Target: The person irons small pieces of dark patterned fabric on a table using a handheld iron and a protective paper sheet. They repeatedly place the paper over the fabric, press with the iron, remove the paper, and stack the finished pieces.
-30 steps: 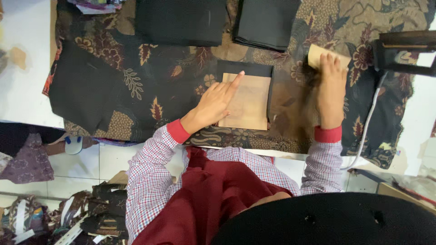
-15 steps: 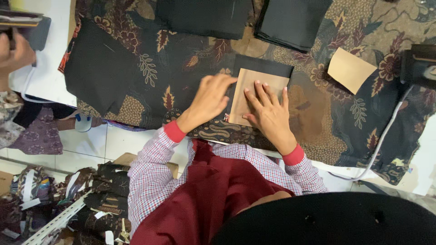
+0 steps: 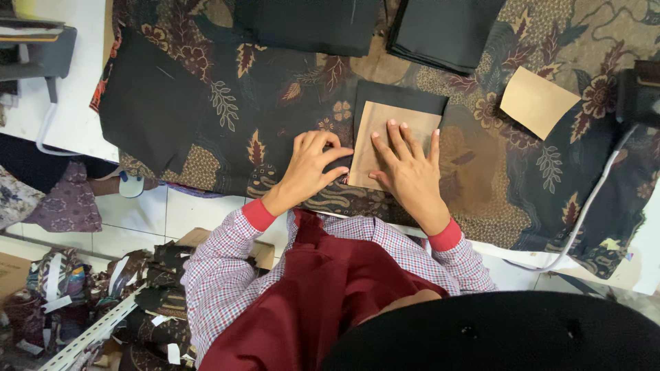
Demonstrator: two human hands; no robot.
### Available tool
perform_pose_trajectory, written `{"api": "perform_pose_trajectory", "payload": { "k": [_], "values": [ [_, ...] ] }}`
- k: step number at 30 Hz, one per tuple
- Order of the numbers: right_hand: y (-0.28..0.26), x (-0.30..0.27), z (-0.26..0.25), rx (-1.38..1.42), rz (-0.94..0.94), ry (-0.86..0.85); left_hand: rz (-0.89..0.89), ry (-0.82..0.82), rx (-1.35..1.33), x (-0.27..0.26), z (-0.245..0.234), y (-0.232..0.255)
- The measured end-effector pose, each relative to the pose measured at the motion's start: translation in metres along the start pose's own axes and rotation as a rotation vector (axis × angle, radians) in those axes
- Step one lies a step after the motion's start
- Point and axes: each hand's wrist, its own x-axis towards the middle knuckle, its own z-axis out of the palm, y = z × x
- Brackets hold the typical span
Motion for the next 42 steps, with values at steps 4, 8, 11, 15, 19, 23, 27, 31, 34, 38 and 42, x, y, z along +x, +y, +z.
{"api": "perform_pose_trajectory", "payload": {
  "k": [4,8,11,15,19,23,27,31,34,38,42],
  "values": [
    [0.001,0.000,0.001,0.011,0.000,0.000,0.052,-0.008,0.021,-0.006,0.005,-0.005],
    [0.001,-0.001,0.002,0.015,-0.001,-0.001,0.088,-0.049,0.097,-0.005,0.012,-0.005],
    [0.002,-0.001,0.002,0.022,0.004,0.003,0.131,-0.103,0.147,0.003,0.013,-0.006],
    [0.001,-0.001,0.001,0.032,0.002,0.017,0.189,-0.228,0.208,0.019,0.011,-0.006],
    [0.000,0.003,-0.005,0.051,0.010,0.023,0.248,-0.314,0.253,0.036,0.009,-0.003],
    [0.007,-0.001,-0.006,0.181,-0.018,0.065,0.268,-0.417,0.386,0.049,0.014,0.004],
    [0.062,-0.032,0.004,0.521,0.247,0.278,0.284,-0.442,0.440,0.055,0.016,0.008],
    [0.177,-0.091,0.025,0.561,0.719,0.979,0.284,-0.424,0.407,0.053,0.016,0.006],
    [0.276,-0.128,0.034,0.624,0.636,1.145,0.283,-0.417,0.409,0.053,0.017,0.005],
    [0.344,-0.125,0.047,0.959,0.626,1.125,0.283,-0.412,0.388,0.053,0.017,0.005],
    [0.349,-0.102,0.024,1.140,0.638,1.056,0.292,-0.394,0.387,0.053,0.017,0.003]
  ]
}}
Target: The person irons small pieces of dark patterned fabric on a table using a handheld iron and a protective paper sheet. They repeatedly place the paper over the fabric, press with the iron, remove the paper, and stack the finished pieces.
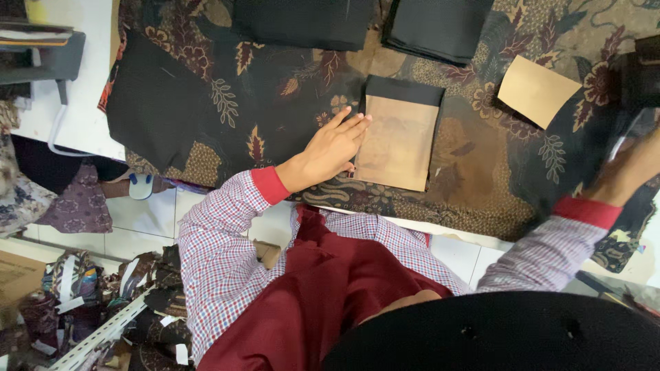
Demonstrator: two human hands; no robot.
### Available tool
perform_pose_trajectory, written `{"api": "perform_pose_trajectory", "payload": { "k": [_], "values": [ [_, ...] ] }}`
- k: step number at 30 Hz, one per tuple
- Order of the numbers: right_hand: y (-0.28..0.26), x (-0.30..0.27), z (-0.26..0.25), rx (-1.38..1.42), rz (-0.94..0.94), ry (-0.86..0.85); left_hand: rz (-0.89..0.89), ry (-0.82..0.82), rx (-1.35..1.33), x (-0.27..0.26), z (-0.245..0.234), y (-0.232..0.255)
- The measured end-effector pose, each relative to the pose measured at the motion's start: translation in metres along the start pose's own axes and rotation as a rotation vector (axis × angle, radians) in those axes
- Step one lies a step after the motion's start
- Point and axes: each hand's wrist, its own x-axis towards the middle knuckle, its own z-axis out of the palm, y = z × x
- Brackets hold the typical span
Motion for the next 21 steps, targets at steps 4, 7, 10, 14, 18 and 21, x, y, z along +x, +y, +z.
{"api": "perform_pose_trajectory", "payload": {
  "k": [4,7,10,14,18,21],
  "values": [
    [-0.051,-0.008,0.011,-0.004,0.073,-0.067,0.000,-0.012,-0.001,0.001,-0.001,0.002],
    [-0.095,-0.024,0.028,-0.057,0.105,-0.165,0.004,-0.016,0.032,0.002,-0.002,0.002],
    [-0.143,-0.058,0.050,-0.183,0.138,-0.320,0.008,-0.011,0.037,0.002,-0.001,0.002],
    [-0.204,-0.129,0.085,-0.459,0.180,-0.628,0.011,-0.020,0.064,0.004,0.002,0.001],
    [-0.231,-0.192,0.138,-1.009,0.201,-0.960,0.018,-0.021,0.105,0.003,0.004,0.001],
    [-0.237,-0.223,0.166,-1.164,0.038,-1.270,0.030,-0.020,0.109,0.003,0.004,0.000]
  ]
}}
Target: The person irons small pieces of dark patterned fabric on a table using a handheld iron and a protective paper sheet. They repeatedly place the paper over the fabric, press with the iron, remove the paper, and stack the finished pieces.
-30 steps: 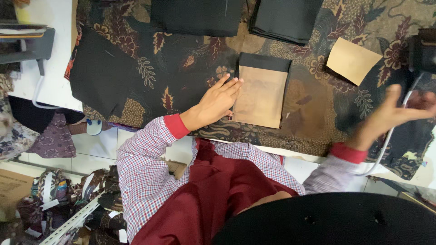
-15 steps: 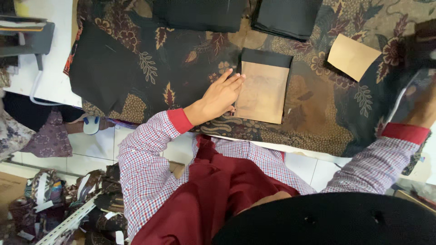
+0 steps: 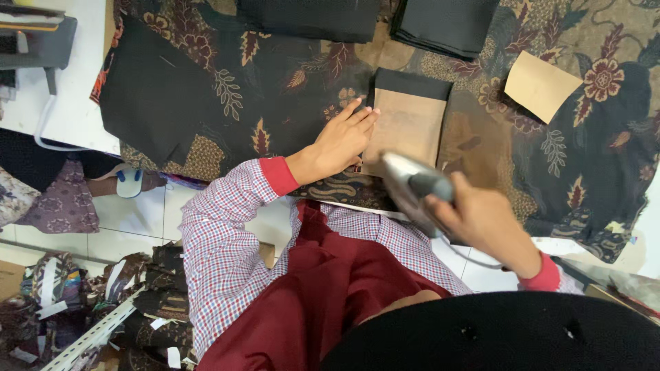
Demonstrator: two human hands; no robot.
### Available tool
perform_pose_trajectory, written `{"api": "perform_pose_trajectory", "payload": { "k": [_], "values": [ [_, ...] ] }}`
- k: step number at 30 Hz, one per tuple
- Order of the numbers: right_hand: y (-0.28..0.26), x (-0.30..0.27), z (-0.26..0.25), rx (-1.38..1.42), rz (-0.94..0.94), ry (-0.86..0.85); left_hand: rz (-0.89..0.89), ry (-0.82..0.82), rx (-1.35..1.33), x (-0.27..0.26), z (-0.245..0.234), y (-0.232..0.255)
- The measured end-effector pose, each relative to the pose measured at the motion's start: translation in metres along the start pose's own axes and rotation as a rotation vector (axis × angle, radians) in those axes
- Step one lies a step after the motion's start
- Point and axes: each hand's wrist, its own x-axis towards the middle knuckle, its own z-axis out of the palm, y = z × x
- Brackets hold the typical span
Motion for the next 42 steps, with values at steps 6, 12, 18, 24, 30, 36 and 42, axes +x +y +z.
{"api": "perform_pose_trajectory", "payload": {
  "k": [6,12,18,24,30,36,42],
  "values": [
    [-0.026,0.010,0.028,-0.179,-0.194,-0.094,0.018,-0.004,-0.012,0.001,0.002,-0.003],
    [-0.033,0.022,0.055,-0.215,-0.301,-0.017,0.059,0.118,0.040,0.003,0.015,-0.009],
    [-0.047,0.036,0.068,-0.222,-0.224,0.098,0.111,0.270,-0.072,0.011,0.037,-0.028],
    [-0.061,0.050,0.071,-0.215,-0.124,0.215,0.244,0.359,-0.172,0.031,0.037,-0.055],
    [-0.061,0.066,0.071,-0.193,-0.091,0.337,0.387,0.290,0.076,0.066,0.012,-0.088],
    [-0.058,0.079,0.065,-0.192,-0.067,0.354,0.420,0.371,0.274,0.100,0.001,-0.100],
    [-0.056,0.094,0.060,-0.205,-0.030,0.361,0.456,0.344,0.390,0.124,0.017,-0.099]
  ]
}}
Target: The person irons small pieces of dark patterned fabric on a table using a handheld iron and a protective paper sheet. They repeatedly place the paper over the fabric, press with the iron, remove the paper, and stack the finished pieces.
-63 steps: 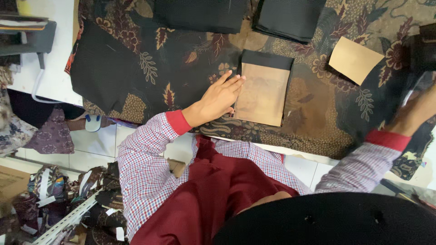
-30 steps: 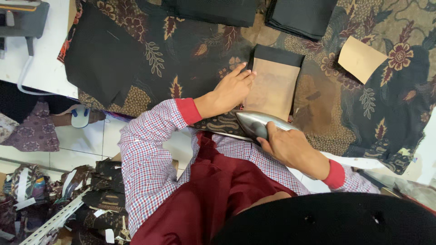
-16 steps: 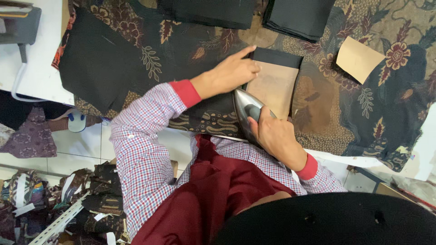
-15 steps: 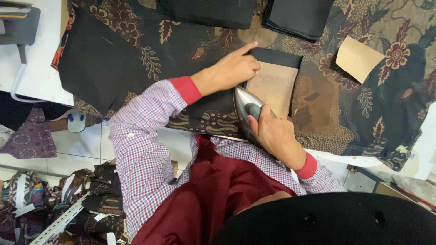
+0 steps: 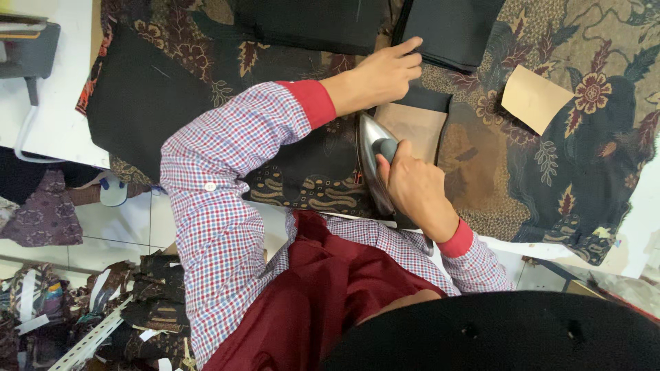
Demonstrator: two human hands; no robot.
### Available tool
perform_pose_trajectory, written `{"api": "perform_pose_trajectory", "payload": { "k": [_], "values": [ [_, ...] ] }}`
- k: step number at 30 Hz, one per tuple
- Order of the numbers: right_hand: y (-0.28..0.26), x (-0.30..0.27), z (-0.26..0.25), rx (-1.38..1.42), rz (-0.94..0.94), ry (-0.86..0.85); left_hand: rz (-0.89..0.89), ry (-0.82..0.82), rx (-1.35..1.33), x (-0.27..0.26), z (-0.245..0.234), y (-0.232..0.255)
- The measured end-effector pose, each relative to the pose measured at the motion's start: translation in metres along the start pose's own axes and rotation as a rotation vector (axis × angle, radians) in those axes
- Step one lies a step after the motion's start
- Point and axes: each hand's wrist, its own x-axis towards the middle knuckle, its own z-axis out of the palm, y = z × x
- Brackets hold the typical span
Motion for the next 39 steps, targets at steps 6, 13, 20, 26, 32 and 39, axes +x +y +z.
{"api": "perform_pose_trajectory", "payload": {
  "k": [6,13,20,26,32,39],
  "values": [
    [0.005,0.022,0.004,-0.019,0.031,0.030,0.008,0.074,0.027,0.015,0.015,-0.003],
    [0.017,0.048,0.007,-0.042,0.067,0.086,-0.330,0.098,-0.095,-0.004,-0.030,-0.008],
    [0.032,0.065,0.004,-0.048,0.073,0.125,-0.561,-0.181,-0.429,-0.047,-0.083,0.118],
    [0.043,0.061,-0.024,0.067,0.075,-0.003,-0.671,-0.054,-0.439,-0.045,-0.099,0.156],
    [0.128,-0.009,-0.078,0.304,0.303,-0.070,-0.735,-0.168,-0.365,-0.029,-0.116,0.160],
    [0.305,-0.060,-0.046,0.606,0.339,0.851,-0.759,-0.189,-0.256,-0.014,-0.111,0.167]
  ]
}}
